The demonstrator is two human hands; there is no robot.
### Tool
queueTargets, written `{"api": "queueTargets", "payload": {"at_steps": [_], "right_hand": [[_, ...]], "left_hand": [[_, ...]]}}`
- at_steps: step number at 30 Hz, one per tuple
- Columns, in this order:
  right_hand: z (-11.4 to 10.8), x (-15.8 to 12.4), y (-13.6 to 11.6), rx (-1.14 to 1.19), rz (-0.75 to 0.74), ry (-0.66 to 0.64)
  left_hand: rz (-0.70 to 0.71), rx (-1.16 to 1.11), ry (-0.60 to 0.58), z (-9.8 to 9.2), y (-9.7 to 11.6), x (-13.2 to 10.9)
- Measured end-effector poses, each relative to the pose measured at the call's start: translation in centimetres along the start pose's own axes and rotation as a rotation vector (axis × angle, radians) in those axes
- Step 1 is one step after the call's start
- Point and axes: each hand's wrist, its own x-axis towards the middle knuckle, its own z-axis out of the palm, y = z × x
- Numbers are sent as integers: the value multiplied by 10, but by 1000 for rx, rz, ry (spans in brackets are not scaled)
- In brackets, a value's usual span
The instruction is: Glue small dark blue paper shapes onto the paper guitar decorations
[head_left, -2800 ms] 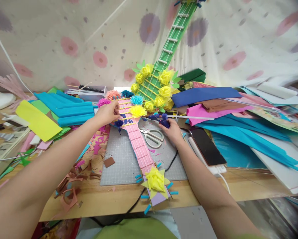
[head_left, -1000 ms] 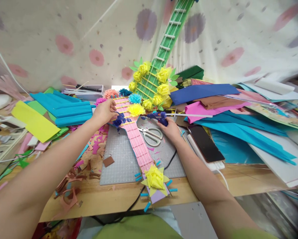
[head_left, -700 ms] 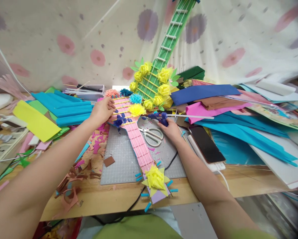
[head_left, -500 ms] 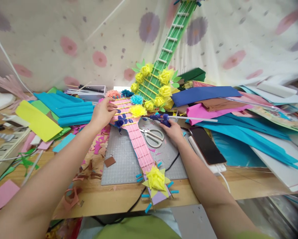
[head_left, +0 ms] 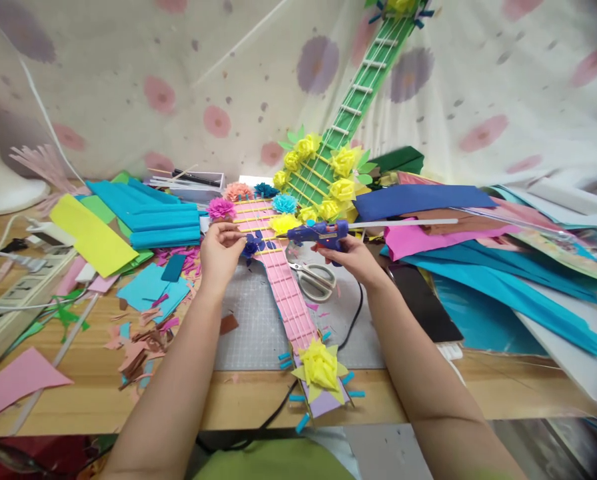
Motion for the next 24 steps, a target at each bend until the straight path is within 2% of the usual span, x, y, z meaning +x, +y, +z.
{"api": "queueTargets", "payload": {"at_steps": [4,9,15,24], "right_hand": [[22,17,-11,-9,-9,32],[40,27,-9,19,-27,31],[48,26,-5,-15,14,-79],[60,29,17,-96,-121,-8]], "left_hand": [[-8,-51,40,1,-5,0],[-12,-97,95,-2,-8,4],[-24,-162,80,-3,-17,3],[-73,-134,104,-2,-33,0]]}}
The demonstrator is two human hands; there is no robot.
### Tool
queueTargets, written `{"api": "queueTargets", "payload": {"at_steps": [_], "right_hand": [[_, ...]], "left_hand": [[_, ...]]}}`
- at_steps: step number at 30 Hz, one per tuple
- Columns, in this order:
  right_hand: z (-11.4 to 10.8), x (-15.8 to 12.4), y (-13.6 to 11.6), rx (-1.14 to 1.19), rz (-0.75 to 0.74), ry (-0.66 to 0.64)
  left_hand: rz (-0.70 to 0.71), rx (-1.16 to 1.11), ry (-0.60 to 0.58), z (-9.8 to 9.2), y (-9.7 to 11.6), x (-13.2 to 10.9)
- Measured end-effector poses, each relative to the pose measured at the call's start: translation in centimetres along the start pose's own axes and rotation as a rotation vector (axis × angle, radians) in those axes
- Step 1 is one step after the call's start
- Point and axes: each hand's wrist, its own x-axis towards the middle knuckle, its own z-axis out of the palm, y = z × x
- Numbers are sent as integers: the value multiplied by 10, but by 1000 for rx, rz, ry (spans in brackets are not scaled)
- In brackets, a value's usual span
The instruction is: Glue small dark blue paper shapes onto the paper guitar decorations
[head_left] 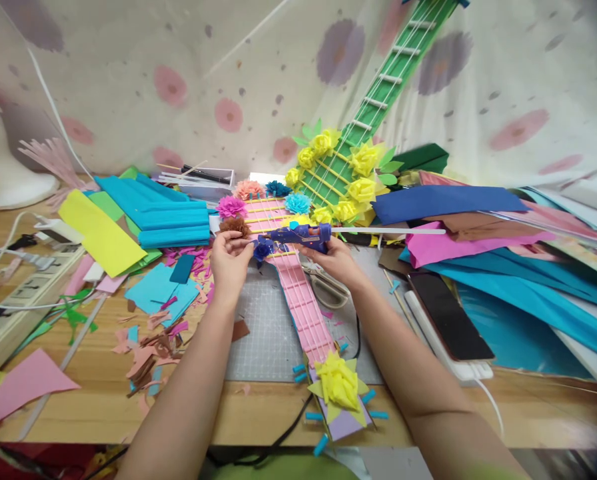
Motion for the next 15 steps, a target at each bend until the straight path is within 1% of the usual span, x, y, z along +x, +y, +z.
{"api": "queueTargets", "payload": {"at_steps": [3,6,10,15], "right_hand": [[2,-1,9,-65,-48,-30],[1,-2,12,-127,-60,-50],[-1,-4,13,-180,-71,-58],[0,-5,10,-176,-85,-92]], "left_hand": [[-22,-6,-6,0,-3,1],[-29,6,1,0,-4,1],[-36,-7,14,0,-2,-1],[-44,-23,40,0,0,-2]]}}
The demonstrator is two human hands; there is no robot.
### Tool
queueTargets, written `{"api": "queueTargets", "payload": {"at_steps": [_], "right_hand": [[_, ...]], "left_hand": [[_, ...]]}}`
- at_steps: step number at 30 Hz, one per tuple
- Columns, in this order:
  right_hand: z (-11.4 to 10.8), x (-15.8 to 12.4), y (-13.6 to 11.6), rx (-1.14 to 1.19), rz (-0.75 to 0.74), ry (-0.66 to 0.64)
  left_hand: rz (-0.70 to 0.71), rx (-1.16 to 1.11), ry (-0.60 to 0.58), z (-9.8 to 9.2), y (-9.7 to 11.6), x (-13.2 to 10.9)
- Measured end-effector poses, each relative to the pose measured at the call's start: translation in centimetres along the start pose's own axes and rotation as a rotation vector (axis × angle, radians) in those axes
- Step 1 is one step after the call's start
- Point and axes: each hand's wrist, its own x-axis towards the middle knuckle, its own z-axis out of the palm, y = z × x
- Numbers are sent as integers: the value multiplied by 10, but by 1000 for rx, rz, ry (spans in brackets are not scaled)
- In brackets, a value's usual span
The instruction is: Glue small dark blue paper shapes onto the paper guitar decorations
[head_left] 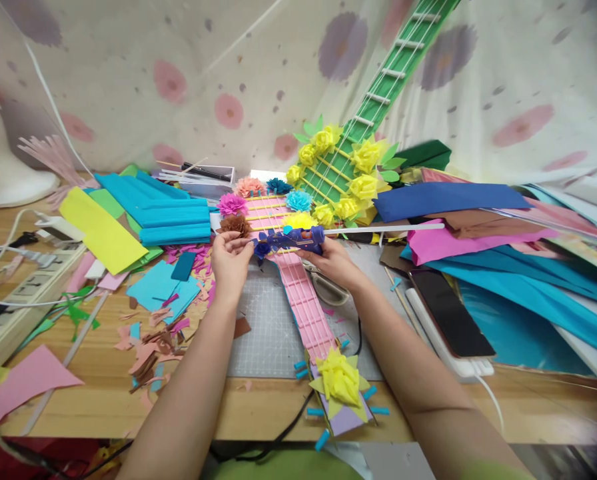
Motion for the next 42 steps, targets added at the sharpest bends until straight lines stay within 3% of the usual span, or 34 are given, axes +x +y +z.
{"api": "queueTargets", "payload": {"at_steps": [19,24,28,32,38,42], "right_hand": [[1,2,5,-21,-23,27],[-2,4,2,30,-25,50],[-18,4,-3,77,18,202],[-49,-8,1,60,80,322],[-91,-39,37,-53,232,284],[-89,-43,62,-174,336,320]], "left_hand": [[60,-54,5,3,-3,-2],[127,-72,-63,5,-3,-5],[170,-74,-120,4,-3,-6],[166,-104,-96,3,-4,-5],[231,-139,-19,3,-4,-4],[136,-204,-46,4,-1,-6]]}}
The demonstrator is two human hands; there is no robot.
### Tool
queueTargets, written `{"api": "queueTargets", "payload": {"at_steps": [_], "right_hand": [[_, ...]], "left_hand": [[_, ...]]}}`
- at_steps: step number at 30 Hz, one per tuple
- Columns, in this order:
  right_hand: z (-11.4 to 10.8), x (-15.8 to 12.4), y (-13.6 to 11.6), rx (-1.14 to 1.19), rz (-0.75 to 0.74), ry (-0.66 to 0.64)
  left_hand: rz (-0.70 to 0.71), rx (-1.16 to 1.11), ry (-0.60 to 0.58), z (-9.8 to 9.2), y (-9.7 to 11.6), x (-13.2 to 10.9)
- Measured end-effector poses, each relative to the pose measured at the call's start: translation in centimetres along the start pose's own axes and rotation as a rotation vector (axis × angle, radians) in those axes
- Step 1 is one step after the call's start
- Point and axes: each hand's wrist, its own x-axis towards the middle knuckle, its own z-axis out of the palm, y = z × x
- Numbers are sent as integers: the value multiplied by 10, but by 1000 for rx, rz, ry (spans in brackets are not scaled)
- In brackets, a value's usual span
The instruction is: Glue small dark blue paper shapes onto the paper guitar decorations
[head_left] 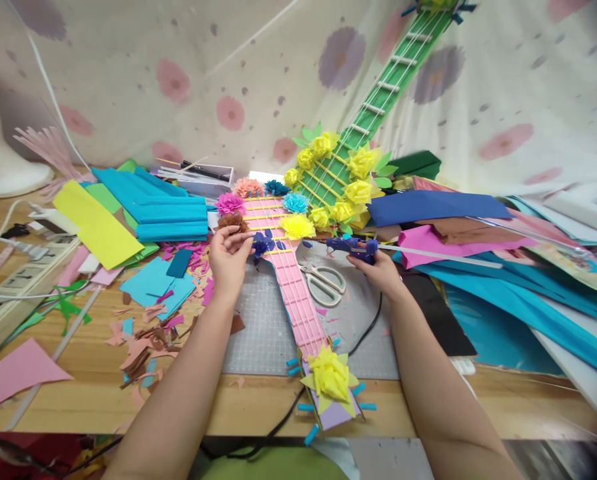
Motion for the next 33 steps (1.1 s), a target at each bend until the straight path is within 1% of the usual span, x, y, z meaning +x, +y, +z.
{"api": "queueTargets", "payload": {"at_steps": [2,5,8,10,12,14,16,17,19,21,23,25,27,30,31,33], "right_hand": [[10,2,3,-57,0,25],[24,4,-1,-143,-29,-9],[29,3,-6,-240,-25,-34],[26,0,-9,-293,-24,-30],[19,-4,-13,-371,-56,4],[11,-10,-21,-524,-75,71],[3,-18,-33,-730,-30,102],[0,-23,-40,-816,9,64],[-1,-31,-58,-866,97,-113],[7,-37,-77,-757,48,-241],[24,-40,-96,-503,-64,-324],[47,-40,-114,-192,-169,-341],[71,-37,-129,121,-209,-353],[102,-31,-147,495,-135,-392],[110,-29,-152,571,-89,-410],[121,-27,-160,643,-5,-424]], "left_hand": [[-37,-33,7,1,1,-1],[-66,-83,49,2,2,-2],[-103,-133,85,4,3,-3],[-137,-162,86,6,4,-5],[-170,-197,77,9,6,-6],[-200,-236,75,11,6,-8],[-223,-263,74,13,7,-11],[-229,-267,70,14,7,-12],[-242,-269,57,15,7,-14],[-255,-278,50,16,7,-17],[-272,-292,44,17,7,-20],[-285,-299,46,19,7,-23],[-296,-292,75,20,8,-25],[-314,-298,152,20,10,-24],[-325,-311,173,20,11,-23],[-350,-345,206,20,14,-22]]}}
